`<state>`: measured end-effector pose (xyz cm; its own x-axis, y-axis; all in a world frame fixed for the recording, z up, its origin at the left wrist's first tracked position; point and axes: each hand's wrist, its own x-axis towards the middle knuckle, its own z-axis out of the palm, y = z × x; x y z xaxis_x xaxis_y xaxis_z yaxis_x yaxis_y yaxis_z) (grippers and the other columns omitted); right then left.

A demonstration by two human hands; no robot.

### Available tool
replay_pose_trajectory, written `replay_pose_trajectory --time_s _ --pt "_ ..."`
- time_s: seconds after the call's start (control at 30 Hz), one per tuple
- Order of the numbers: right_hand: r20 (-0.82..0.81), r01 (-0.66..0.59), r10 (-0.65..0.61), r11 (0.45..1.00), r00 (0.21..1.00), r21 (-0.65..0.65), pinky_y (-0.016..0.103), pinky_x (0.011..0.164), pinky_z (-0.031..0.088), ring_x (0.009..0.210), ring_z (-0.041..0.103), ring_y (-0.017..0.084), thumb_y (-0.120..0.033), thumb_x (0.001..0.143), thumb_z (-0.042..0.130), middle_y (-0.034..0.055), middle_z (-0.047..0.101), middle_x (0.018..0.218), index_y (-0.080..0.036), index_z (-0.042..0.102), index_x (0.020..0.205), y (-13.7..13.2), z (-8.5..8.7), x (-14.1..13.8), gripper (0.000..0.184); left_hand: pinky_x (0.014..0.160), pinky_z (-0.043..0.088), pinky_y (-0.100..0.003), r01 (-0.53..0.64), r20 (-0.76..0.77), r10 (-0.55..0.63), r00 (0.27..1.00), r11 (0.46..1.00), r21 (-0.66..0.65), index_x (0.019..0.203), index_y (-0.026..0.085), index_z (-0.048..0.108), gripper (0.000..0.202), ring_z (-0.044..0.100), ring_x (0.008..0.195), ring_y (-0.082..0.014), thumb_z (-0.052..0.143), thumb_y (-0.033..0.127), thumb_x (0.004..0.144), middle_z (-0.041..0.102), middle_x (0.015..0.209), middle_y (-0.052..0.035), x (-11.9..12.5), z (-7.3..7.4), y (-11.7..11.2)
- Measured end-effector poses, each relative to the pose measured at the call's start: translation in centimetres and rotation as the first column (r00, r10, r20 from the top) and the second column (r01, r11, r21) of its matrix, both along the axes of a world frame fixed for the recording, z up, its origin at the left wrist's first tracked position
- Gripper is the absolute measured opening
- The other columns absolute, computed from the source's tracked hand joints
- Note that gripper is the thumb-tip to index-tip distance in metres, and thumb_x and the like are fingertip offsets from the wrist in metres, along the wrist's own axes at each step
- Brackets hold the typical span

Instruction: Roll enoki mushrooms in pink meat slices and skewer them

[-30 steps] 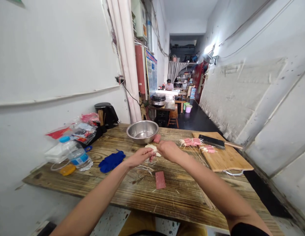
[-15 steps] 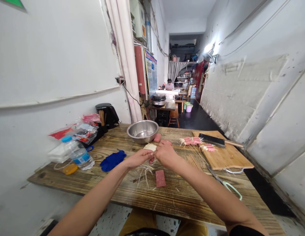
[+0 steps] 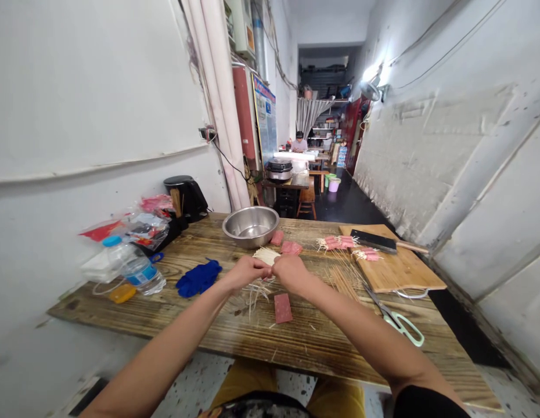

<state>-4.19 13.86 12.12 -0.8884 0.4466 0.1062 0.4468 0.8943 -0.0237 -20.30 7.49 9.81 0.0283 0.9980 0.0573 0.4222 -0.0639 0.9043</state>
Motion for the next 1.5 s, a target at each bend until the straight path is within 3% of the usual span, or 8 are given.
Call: replay_pose_trajectory --time_s 0.1,0.3,0.47,0.6,0.83,1.13,1.3,1.5 --pt "-0.231 -0.032 -0.056 0.932 0.971 -0.361 0.023 0.057 0.040 0.061 0.058 0.014 -0.030 0.088 0.053 0.0058 0.066 0.065 -0.012 0.069 0.070 0.6 -0.6 0.6 0.030 0.068 0.048 -0.025 -0.087 0.061 0.082 0.995 0.993 0.075 0.073 0.014 0.076 0.026 0.065 0.071 -0.0187 0.067 0.038 0.072 0.073 0.071 -0.0040 -0.5 -0.6 -0.5" --pt "-0.367 -0.261 -0.509 0.269 0.778 -0.927 0.025 0.053 0.051 0.050 0.058 0.011 -0.045 0.069 0.069 -0.0012 0.063 0.058 -0.014 0.065 0.068 0.8 -4.6 0.0 0.032 0.080 0.052 -0.031 -0.312 0.018 0.333 0.943 0.859 0.406 0.097 0.017 0.075 0.028 0.068 0.087 -0.0214 0.055 0.033 0.085 0.074 0.097 -0.0068 1.8 -4.3 -2.2" --pt "-0.365 -0.356 -0.683 0.162 0.633 -0.920 0.024 0.055 0.053 0.051 0.059 0.011 -0.044 0.057 0.078 -0.0016 0.064 0.057 -0.014 0.064 0.063 -0.3 -7.0 -1.0 0.033 0.084 0.051 -0.032 -0.296 -0.073 0.357 0.931 0.857 0.421 0.112 0.018 0.069 0.033 0.067 0.094 -0.0212 0.048 0.031 0.090 0.071 0.109 -0.0086 3.1 -6.2 -2.8" --pt "-0.390 -0.357 -0.703 0.204 0.594 -0.912 0.026 0.058 0.052 0.052 0.058 0.011 -0.046 0.060 0.074 -0.0001 0.065 0.060 -0.014 0.066 0.065 -0.5 -7.2 -0.9 0.033 0.076 0.050 -0.029 -0.224 -0.013 0.239 0.971 0.926 0.303 0.101 0.019 0.073 0.028 0.068 0.081 -0.0197 0.056 0.035 0.086 0.075 0.094 -0.0043 2.1 -5.1 -2.1" --pt "-0.631 -0.209 -0.440 0.690 0.639 -0.693 0.024 0.066 0.042 0.066 0.055 0.013 -0.041 0.074 0.063 -0.0007 0.060 0.064 -0.015 0.066 0.063 0.8 -5.0 -0.6 0.028 0.075 0.048 -0.029 -0.372 0.326 0.305 0.895 0.914 0.164 0.083 0.016 0.077 0.022 0.065 0.073 -0.0189 0.071 0.033 0.070 0.075 0.077 -0.0038 2.0 -4.3 -0.9" --pt "-0.478 -0.399 -0.313 0.287 0.821 -0.871 0.020 0.046 0.026 0.044 0.030 0.007 -0.061 0.083 0.047 -0.0090 0.038 0.048 -0.014 0.060 0.086 -1.7 -10.3 -2.7 0.049 0.055 0.043 -0.020 -0.568 0.835 0.409 0.368 0.810 -0.147 0.074 0.011 0.072 0.032 0.058 0.056 -0.0090 0.086 0.025 0.050 0.067 0.063 -0.0022 -1.8 -3.4 0.4" --pt "-0.365 -0.153 -0.204 0.650 0.909 -0.744 0.022 0.055 0.034 0.052 0.039 0.010 -0.043 0.093 0.041 -0.0044 0.045 0.053 -0.014 0.063 0.079 1.1 -10.0 -4.3 0.040 0.057 0.046 -0.021 -0.712 0.858 0.441 0.263 0.689 -0.136 0.072 0.011 0.071 0.026 0.059 0.056 -0.0089 0.085 0.021 0.053 0.067 0.064 -0.0021 -6.3 -2.5 -1.1" --pt "-0.375 -0.125 -0.015 0.930 0.927 -0.345 0.035 0.090 0.040 0.098 0.057 0.020 -0.026 0.084 0.061 0.0128 0.063 0.113 -0.016 0.059 0.120 4.6 -4.9 -6.1 0.038 0.071 0.050 -0.027 -0.684 0.489 0.565 0.665 0.724 0.094 0.090 0.014 0.075 0.036 0.066 0.072 -0.0165 0.077 0.039 0.065 0.074 0.076 -0.0048 -4.6 -5.3 -3.2"
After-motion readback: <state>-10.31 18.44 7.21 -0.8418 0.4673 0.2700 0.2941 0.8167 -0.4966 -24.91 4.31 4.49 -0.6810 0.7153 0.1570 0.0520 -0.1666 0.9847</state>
